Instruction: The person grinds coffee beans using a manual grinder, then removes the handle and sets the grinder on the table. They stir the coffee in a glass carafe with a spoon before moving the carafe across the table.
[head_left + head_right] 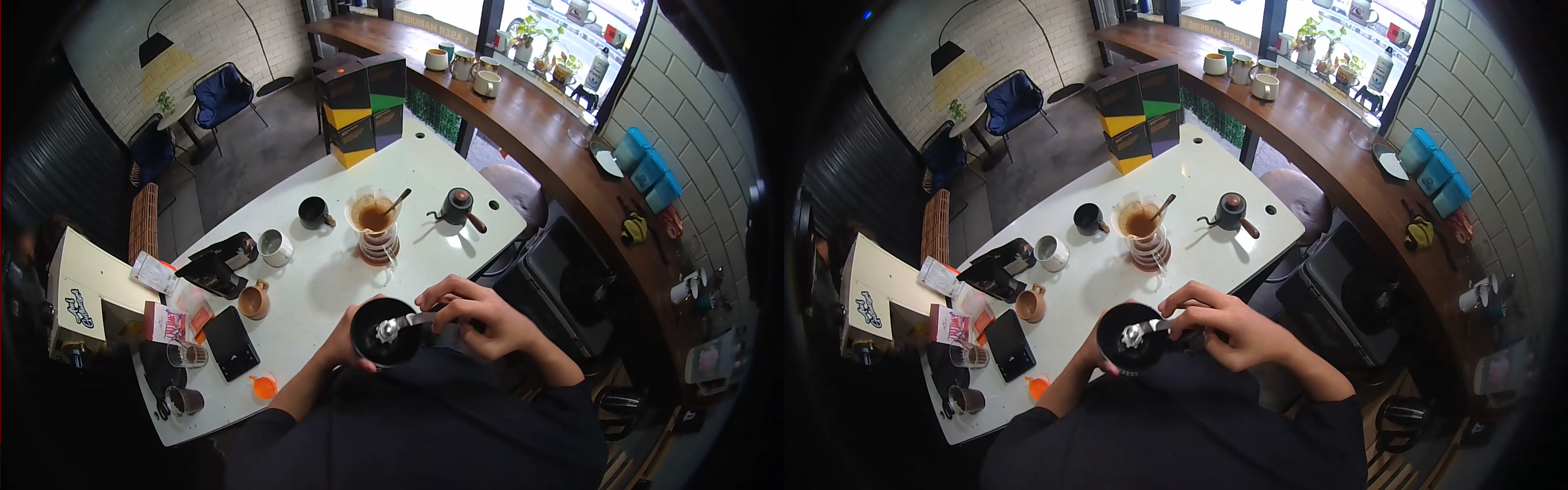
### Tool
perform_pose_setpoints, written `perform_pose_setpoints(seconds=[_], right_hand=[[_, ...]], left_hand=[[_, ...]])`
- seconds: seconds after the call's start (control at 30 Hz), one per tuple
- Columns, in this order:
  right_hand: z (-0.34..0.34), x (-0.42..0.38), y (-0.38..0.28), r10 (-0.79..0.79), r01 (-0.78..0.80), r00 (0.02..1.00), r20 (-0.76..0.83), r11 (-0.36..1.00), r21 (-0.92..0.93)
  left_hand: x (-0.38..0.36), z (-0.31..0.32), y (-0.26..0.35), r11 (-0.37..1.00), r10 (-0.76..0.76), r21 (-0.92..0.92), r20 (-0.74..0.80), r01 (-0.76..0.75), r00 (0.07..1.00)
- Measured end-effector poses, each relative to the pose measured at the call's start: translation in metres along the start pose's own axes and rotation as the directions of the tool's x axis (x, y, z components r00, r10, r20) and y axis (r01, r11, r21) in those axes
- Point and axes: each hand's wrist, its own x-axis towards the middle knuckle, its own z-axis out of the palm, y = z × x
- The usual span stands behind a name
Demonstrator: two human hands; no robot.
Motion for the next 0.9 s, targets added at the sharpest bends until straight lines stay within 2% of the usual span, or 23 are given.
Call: perform_pose_setpoints(seconds=[0.03, 0.07, 0.13, 0.17, 0.2, 0.27, 0.3, 0.33, 0.4, 0.47, 0.5, 0.6, 0.67, 0.73, 0.77, 0.8, 0.83, 0.87, 0.9], right_hand=[[-0.01, 0.005, -0.003, 0.015, -0.022, 0.993, 0.12, 0.998, 0.063], [-0.016, 0.013, -0.003, 0.016, -0.023, 0.993, 0.12, 0.998, 0.059], [-0.025, 0.027, 0.0, 0.031, -0.022, 0.964, 0.264, 0.999, -0.038], [-0.029, 0.033, 0.011, -0.033, 0.011, 0.963, 0.267, 0.996, 0.083], [-0.028, 0.038, 0.022, -0.128, 0.076, 0.963, 0.237, 0.974, 0.214], [-0.016, 0.042, 0.029, -0.147, 0.086, 0.969, 0.201, 0.955, 0.285], [-0.012, 0.04, 0.035, -0.172, 0.095, 0.961, 0.214, 0.939, 0.331], [-0.006, 0.037, 0.041, -0.2, 0.103, 0.953, 0.227, 0.92, 0.378], [0.007, 0.024, 0.045, -0.105, 0.017, 0.968, 0.228, 0.934, 0.356], [0.022, 0.015, 0.059, -0.103, -0.012, 0.97, 0.221, 0.886, 0.464], [0.024, 0.015, 0.05, -0.068, -0.02, 0.982, 0.176, 0.89, 0.455], [0.028, 0.017, 0.038, -0.1, 0.068, 0.993, 0.062, 0.919, 0.389], [0.03, 0.016, 0.036, -0.104, 0.064, 0.991, 0.084, 0.92, 0.388], [0.029, 0.015, 0.034, -0.142, 0.088, 0.981, 0.132, 0.932, 0.353], [0.036, 0.015, 0.032, -0.193, 0.12, 0.971, 0.143, 0.906, 0.405], [0.047, 0.016, 0.029, -0.24, 0.148, 0.959, 0.148, 0.876, 0.459], [0.059, 0.017, 0.02, -0.308, 0.191, 0.92, 0.242, 0.892, 0.41], [0.071, 0.017, 0.016, -0.388, 0.304, 0.88, 0.273, 0.903, 0.304], [0.071, 0.023, 0.014, -0.442, 0.398, 0.87, 0.218, 0.891, 0.217]], left_hand=[[0.004, 0.005, -0.004, 0.981, -0.049, -0.188, -0.042, 0.041, 0.998], [0.007, 0.011, -0.009, 0.925, -0.108, -0.372, -0.072, 0.074, 0.992], [0.018, 0.005, -0.079, 0.839, -0.038, -0.542, 0.033, 0.05, 0.999], [0.027, 0.014, -0.058, 0.791, -0.011, -0.606, 0.13, 0.088, 0.991], [0.03, 0.019, -0.061, 0.787, -0.004, -0.611, 0.128, 0.082, 0.992], [0.026, 0.025, -0.069, 0.758, 0.045, -0.652, 0.047, -0.003, 0.998], [0.013, 0.028, -0.074, 0.759, -0.068, -0.649, -0.158, -0.052, 0.985], [0.005, 0.028, -0.067, 0.762, -0.066, -0.645, -0.162, -0.056, 0.985], [-0.012, 0.023, -0.049, 0.958, 0.114, -0.227, -0.259, -0.175, 0.959], [-0.033, 0.026, -0.051, 0.966, 0.086, -0.218, -0.244, -0.141, 0.966], [-0.036, 0.036, -0.045, 0.957, 0.09, -0.237, -0.301, -0.166, 0.949], [-0.033, 0.039, -0.046, 0.962, 0.052, -0.225, -0.396, -0.152, 0.917], [-0.032, 0.046, -0.044, 0.966, 0.05, -0.206, -0.444, -0.156, 0.894], [-0.031, 0.046, -0.044, 0.946, -0.03, -0.306, -0.406, -0.105, 0.913], [-0.028, 0.044, -0.042, 0.98, -0.027, -0.186, -0.454, -0.066, 0.891], [-0.021, 0.044, -0.044, 0.991, -0.07, 0.06, -0.515, 0.118, 0.854], [-0.02, 0.041, -0.052, 0.999, -0.044, 0.0, -0.429, 0.049, 0.902], [-0.019, 0.037, -0.058, 0.998, -0.006, -0.066, -0.34, -0.018, 0.94], [-0.015, 0.042, -0.052, 0.992, -0.088, 0.041, -0.414, 0.115, 0.906]])
